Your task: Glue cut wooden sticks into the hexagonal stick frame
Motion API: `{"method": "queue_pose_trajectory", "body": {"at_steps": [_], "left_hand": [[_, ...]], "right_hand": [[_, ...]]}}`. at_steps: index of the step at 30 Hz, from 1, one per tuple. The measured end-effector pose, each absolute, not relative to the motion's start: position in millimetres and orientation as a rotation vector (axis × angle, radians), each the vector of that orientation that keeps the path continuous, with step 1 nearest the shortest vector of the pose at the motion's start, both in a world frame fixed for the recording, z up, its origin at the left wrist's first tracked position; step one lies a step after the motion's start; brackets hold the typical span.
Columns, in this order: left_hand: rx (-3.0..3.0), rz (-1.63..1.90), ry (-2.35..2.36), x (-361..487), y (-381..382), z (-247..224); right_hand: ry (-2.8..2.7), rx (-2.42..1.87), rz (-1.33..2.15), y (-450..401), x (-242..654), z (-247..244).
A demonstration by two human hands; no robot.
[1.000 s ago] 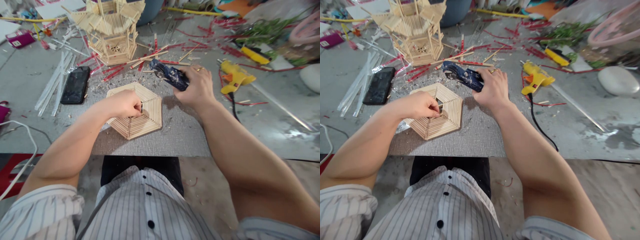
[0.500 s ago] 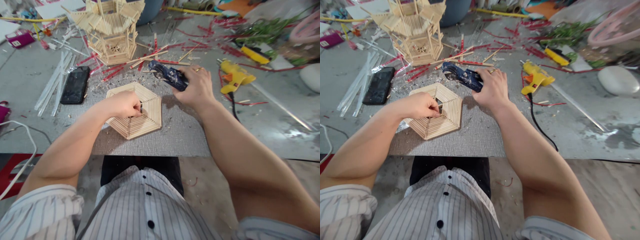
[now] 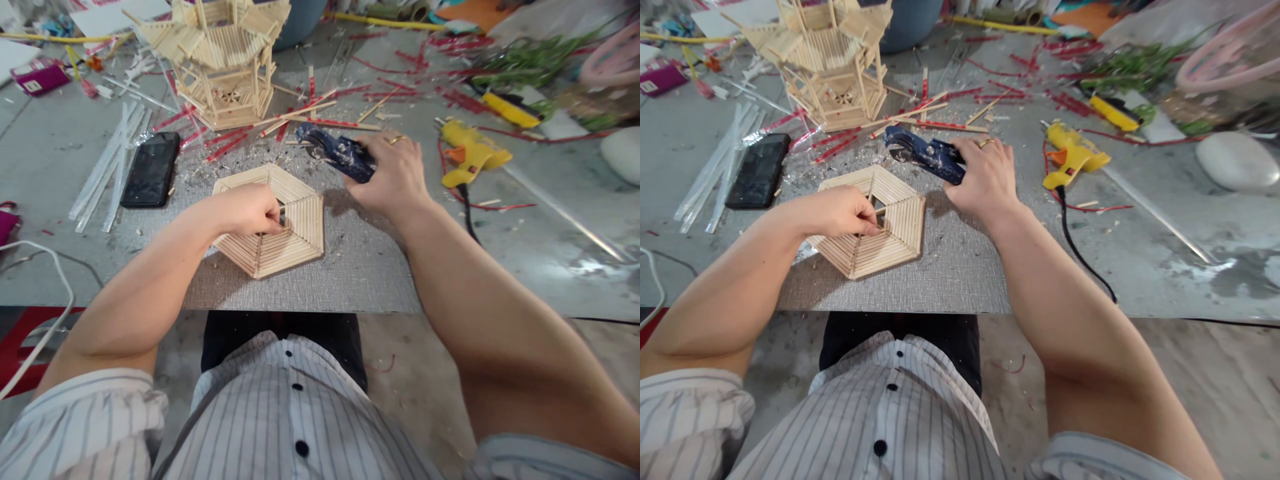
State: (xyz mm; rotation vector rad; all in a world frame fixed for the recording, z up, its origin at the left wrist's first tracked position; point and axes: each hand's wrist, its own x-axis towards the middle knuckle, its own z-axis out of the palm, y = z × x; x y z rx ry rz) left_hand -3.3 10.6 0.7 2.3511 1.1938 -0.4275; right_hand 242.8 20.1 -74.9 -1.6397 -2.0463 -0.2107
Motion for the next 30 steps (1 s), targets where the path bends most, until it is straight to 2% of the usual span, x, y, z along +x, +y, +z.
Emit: {"method": "queue_pose_trajectory", "body": {"at_steps": [30], "left_hand": [[2.358,-0.386,1.161,-2.6,8.4,2.1]], "right_hand": [[-2.005,-1.554,-0.100,19.8,241.0,-77.1]]}}
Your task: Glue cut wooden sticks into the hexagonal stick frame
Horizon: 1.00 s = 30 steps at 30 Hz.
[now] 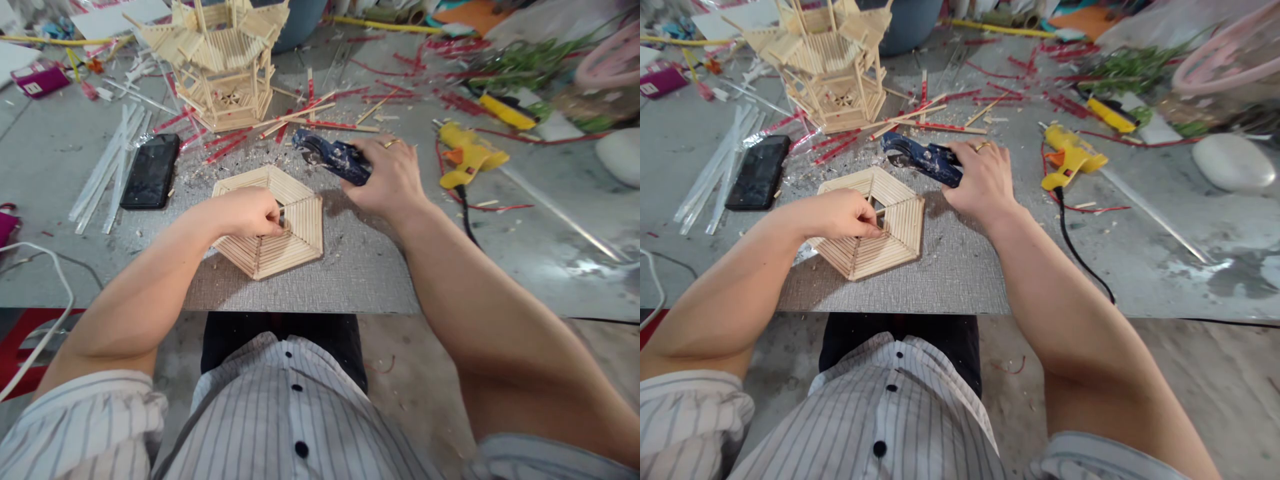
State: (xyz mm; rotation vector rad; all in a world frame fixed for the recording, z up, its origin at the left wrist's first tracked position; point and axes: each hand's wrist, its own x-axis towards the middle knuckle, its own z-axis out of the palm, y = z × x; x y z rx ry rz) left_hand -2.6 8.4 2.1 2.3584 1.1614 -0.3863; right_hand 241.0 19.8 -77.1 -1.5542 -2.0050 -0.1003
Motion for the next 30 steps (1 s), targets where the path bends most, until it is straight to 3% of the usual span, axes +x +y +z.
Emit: {"method": "queue_pose_trajectory", "body": {"at_steps": [11,20,30], "left_hand": [[2.384,-0.355,1.132,-3,8,1],[2.271,0.493,1.215,-5,9,-2],[2.120,0.696,1.170,-4,13,-10]], "right_hand": [[-2.000,-1.578,-0.098,20,240,-77],[-1.964,-1.486,-0.185,17,241,-66],[-2.029,-1.394,-0.085,10,226,-65]]}}
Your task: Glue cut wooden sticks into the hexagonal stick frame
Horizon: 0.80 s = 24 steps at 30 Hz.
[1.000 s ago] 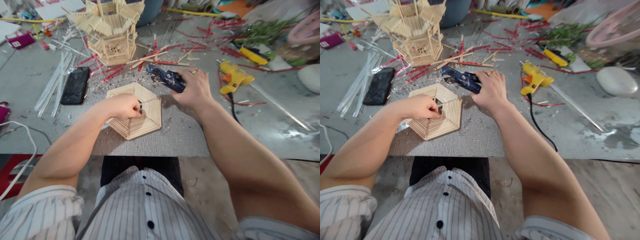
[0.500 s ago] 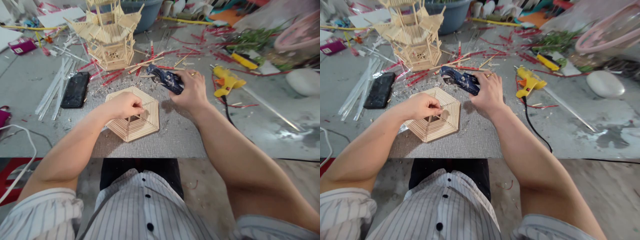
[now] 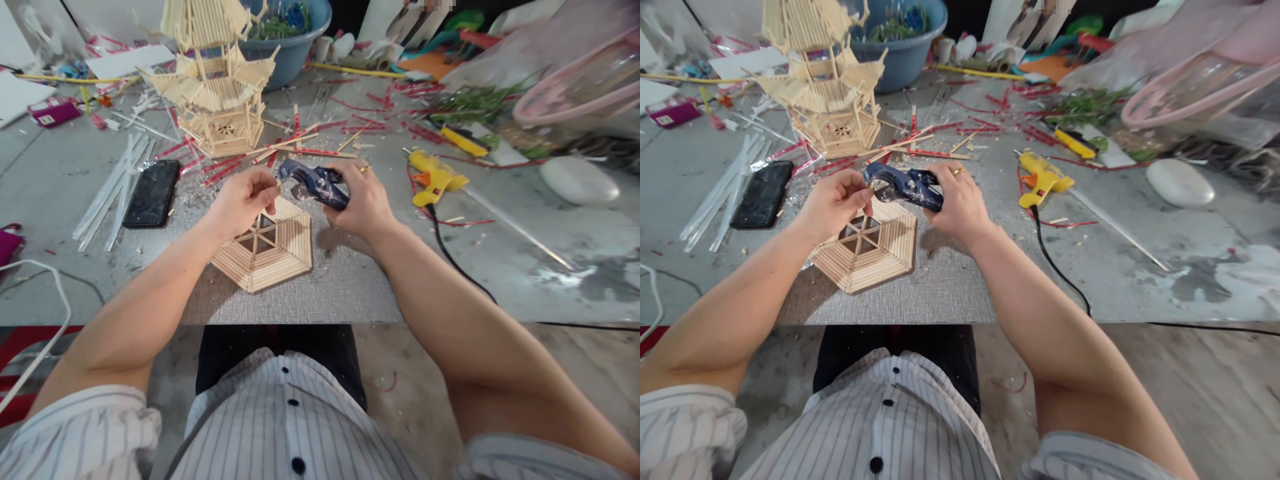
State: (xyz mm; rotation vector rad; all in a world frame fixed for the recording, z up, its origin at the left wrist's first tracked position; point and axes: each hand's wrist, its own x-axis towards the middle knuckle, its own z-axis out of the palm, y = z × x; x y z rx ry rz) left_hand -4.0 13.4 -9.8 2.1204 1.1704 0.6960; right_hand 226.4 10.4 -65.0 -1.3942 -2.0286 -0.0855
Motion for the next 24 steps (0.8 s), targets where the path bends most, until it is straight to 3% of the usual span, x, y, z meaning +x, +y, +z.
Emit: {"method": "queue_pose_trajectory", "body": {"at_steps": [16,24], "left_hand": [[1.695,0.774,1.199,-2.0,12.6,-3.7],[1.967,0.245,1.247,-1.0,9.0,-2.6]], "right_hand": [[-1.942,-1.386,-0.097,11.2,230.5,-63.9],[-1.952,-1.316,-0.139,14.6,233.6,-67.4]]}}
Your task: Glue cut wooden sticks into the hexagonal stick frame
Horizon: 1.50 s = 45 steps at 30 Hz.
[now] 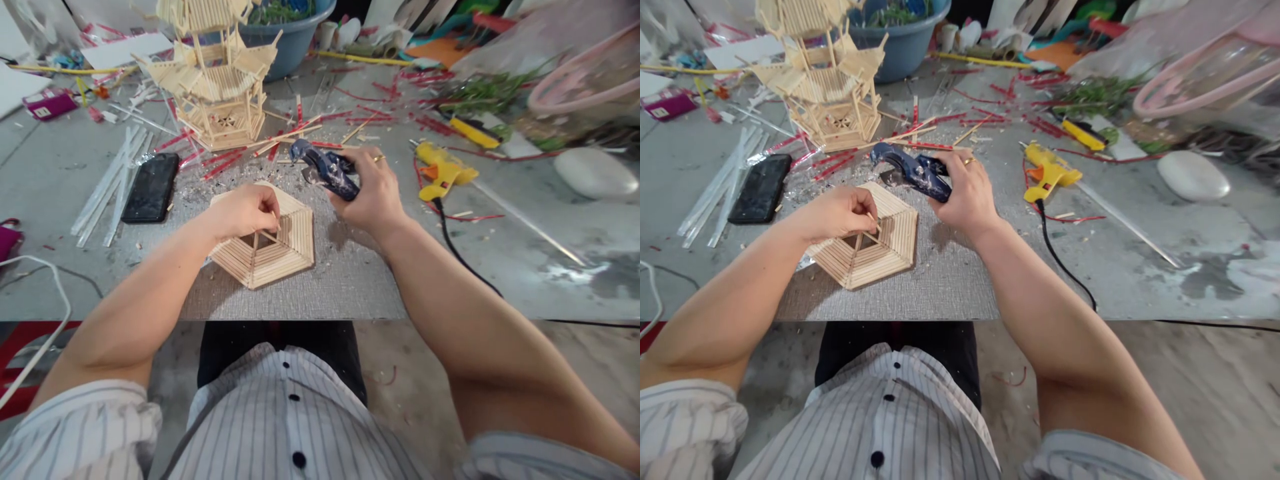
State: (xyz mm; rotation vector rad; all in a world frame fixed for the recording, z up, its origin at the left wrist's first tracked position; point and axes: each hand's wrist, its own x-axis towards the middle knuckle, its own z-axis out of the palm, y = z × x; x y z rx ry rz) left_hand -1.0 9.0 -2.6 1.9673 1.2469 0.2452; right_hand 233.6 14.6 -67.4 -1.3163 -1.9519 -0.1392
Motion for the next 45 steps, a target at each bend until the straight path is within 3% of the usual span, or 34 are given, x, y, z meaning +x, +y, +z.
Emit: {"method": "queue_pose_trajectory", "body": {"at_steps": [10,30,45], "left_hand": [[2.489,-0.178,1.315,-1,4,0],[2.557,-0.479,1.353,-5,-1,8],[2.357,-0.107,1.239,-2,2,8]], "right_hand": [[-1.967,-1.393,-0.074,14,233,-64],[-1.994,-1.422,-0.076,13,233,-65],[-1.970,-1.427,-0.074,14,233,-67]]}}
